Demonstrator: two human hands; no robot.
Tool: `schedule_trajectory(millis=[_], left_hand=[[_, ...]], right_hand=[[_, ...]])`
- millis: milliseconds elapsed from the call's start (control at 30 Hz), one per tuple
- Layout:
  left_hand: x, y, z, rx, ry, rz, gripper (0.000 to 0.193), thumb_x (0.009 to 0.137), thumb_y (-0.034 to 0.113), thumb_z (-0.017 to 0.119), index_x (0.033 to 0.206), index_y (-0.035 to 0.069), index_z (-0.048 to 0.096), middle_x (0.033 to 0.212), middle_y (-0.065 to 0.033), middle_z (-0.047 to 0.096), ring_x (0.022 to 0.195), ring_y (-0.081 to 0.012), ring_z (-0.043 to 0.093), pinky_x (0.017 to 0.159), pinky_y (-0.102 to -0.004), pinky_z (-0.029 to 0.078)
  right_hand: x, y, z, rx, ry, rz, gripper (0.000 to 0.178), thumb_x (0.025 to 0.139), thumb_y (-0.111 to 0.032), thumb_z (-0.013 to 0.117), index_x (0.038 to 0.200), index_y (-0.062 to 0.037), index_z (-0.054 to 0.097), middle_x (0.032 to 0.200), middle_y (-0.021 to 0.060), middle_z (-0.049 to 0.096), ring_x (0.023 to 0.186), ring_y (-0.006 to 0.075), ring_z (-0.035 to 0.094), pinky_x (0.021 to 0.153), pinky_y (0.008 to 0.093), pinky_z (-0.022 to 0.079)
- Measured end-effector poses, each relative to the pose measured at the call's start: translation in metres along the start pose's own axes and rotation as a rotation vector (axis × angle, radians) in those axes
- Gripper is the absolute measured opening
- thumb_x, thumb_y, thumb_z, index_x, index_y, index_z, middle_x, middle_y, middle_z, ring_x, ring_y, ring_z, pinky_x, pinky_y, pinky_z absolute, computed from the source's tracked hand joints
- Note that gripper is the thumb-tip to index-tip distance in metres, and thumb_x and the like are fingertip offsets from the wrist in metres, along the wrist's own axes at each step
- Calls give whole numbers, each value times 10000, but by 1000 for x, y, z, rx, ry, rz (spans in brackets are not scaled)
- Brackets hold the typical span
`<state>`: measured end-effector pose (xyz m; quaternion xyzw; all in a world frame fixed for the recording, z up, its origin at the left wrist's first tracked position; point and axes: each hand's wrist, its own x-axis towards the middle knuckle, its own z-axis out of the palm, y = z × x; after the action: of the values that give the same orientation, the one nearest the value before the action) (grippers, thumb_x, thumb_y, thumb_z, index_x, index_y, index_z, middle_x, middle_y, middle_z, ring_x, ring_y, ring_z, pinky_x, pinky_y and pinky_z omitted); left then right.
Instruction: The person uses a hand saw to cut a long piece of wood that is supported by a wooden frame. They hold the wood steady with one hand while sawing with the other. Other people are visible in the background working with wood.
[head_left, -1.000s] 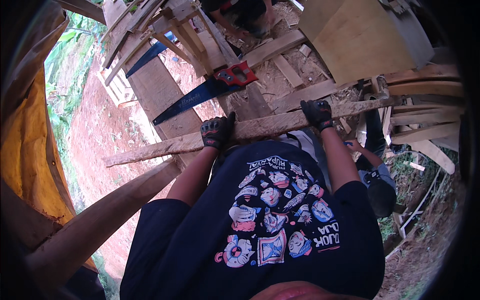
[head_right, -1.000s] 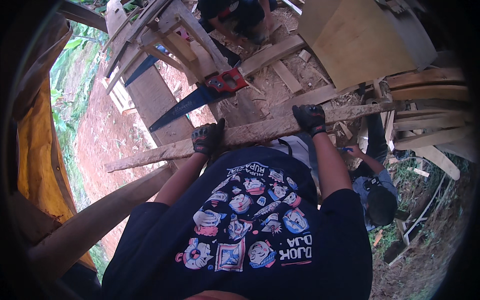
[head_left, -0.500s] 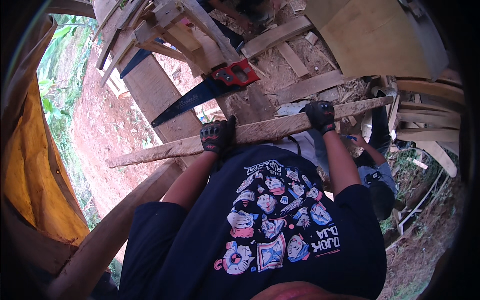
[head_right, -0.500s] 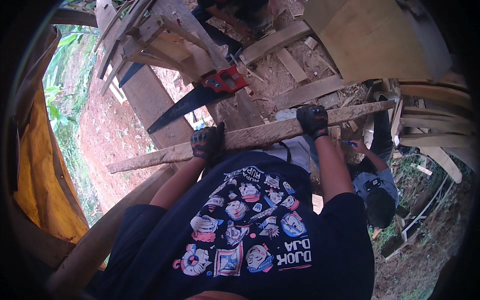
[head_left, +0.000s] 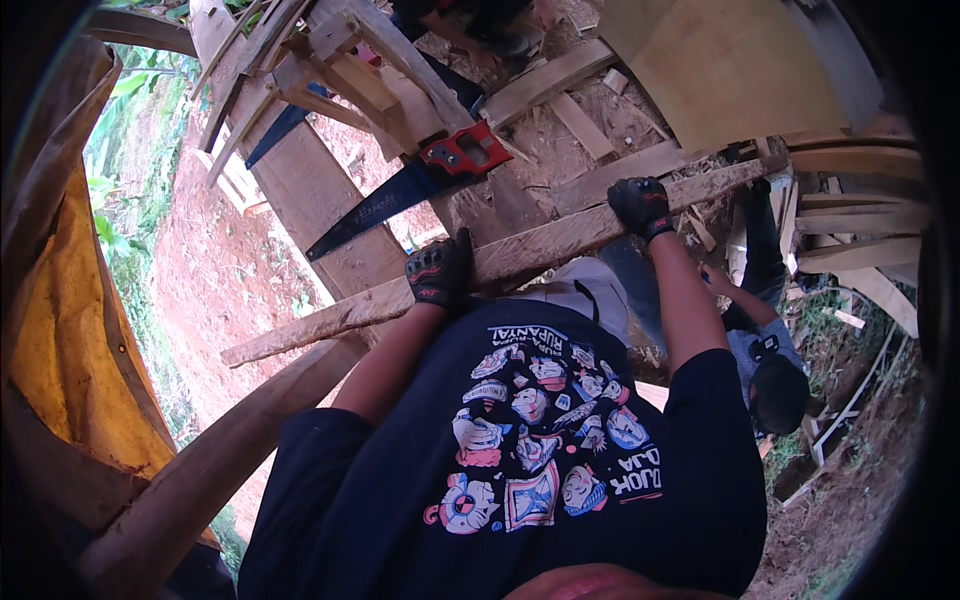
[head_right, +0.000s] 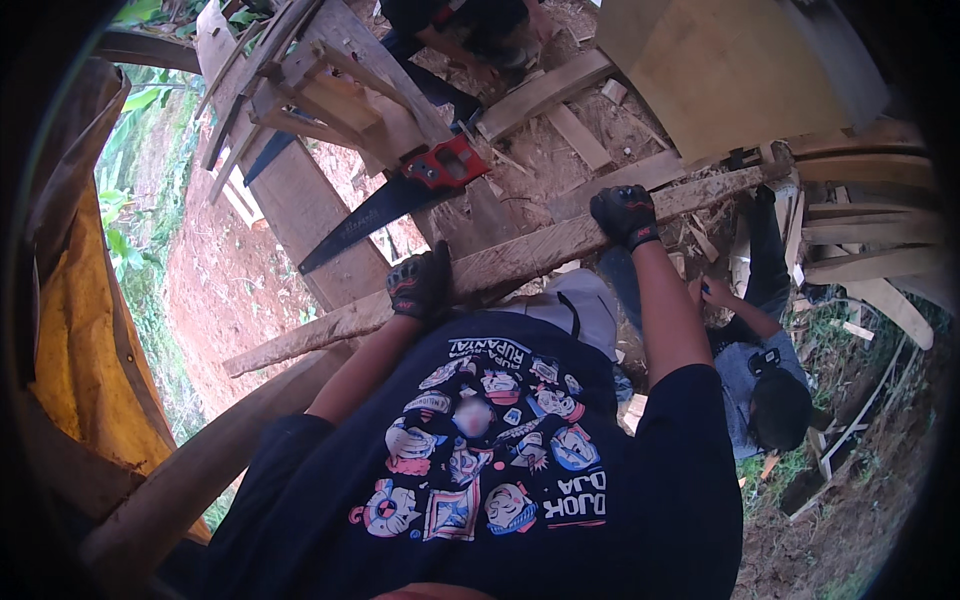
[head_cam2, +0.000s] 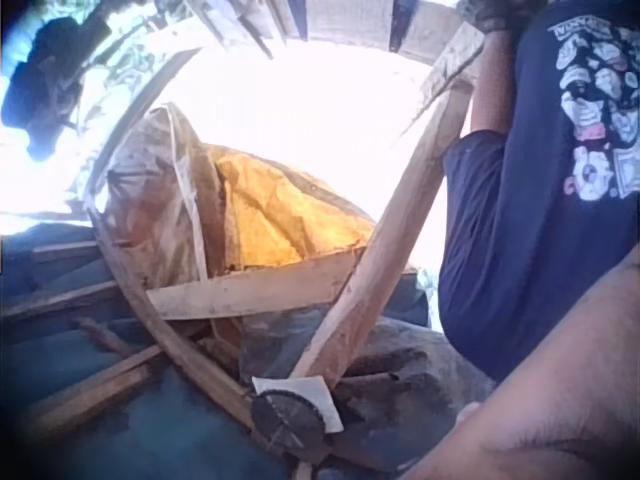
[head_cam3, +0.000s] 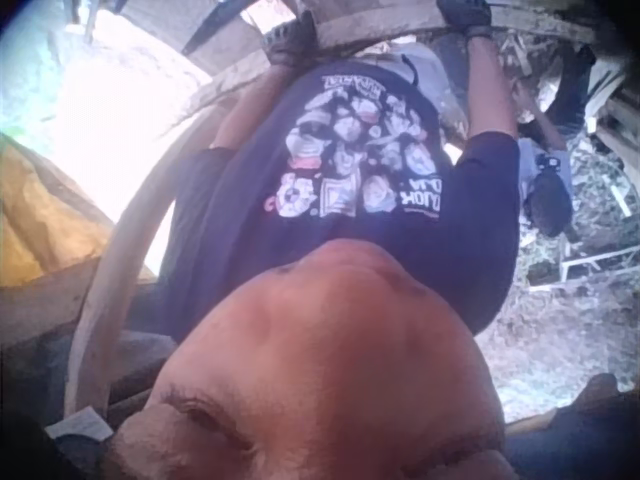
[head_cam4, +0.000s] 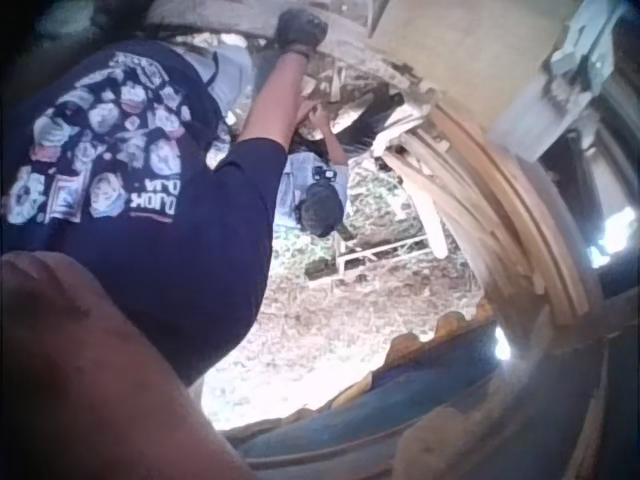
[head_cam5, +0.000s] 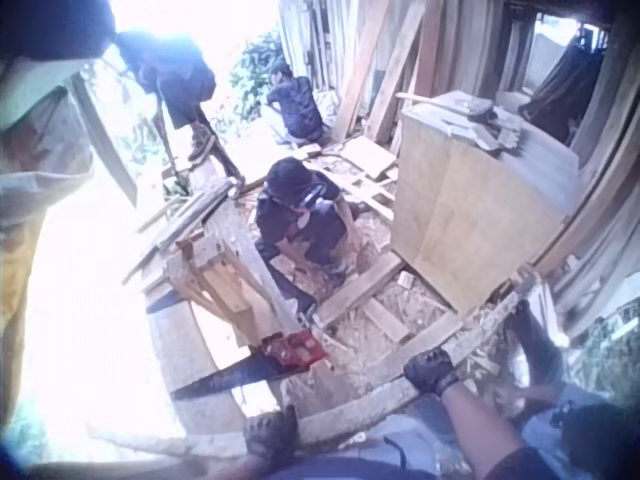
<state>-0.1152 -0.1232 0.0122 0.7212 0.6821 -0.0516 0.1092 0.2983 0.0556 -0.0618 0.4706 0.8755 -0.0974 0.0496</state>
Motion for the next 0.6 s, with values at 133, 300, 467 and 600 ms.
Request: schedule_trajectory(millis=[133,300,467,600], left_hand=[[-1,-4,7,-14,7,-4,300,1110,353,557,1319,248,744,811,-111,761,720,-339,756,601,-533,546],[-3,-4,5,-21,-27,-9,304,1112,353,550,1319,249,746,814,-120,762,725,-350,755,605,-540,542],[3,-5,12,-42,-155,-121,373,1135,424,506,1235,208,793,869,-140,789,745,-377,759,665,-569,551],[6,-4,-9,-78,-275,-90,407,1061,389,594,1371,140,678,902,-175,769,831,-396,773,705,-569,576]], right_hand=[[2,-5,0,35,-15,65,417,1005,-373,516,879,-102,808,950,191,802,904,424,760,859,568,552],[0,-8,1,64,-3,43,415,997,-371,519,872,-99,807,952,201,798,895,427,761,858,579,563],[1,-7,4,36,-34,-9,327,990,-331,568,883,-113,787,933,180,795,874,414,768,822,562,589],[0,-6,4,27,-34,-24,225,973,-314,634,908,-152,775,937,144,798,872,399,778,813,563,599]])
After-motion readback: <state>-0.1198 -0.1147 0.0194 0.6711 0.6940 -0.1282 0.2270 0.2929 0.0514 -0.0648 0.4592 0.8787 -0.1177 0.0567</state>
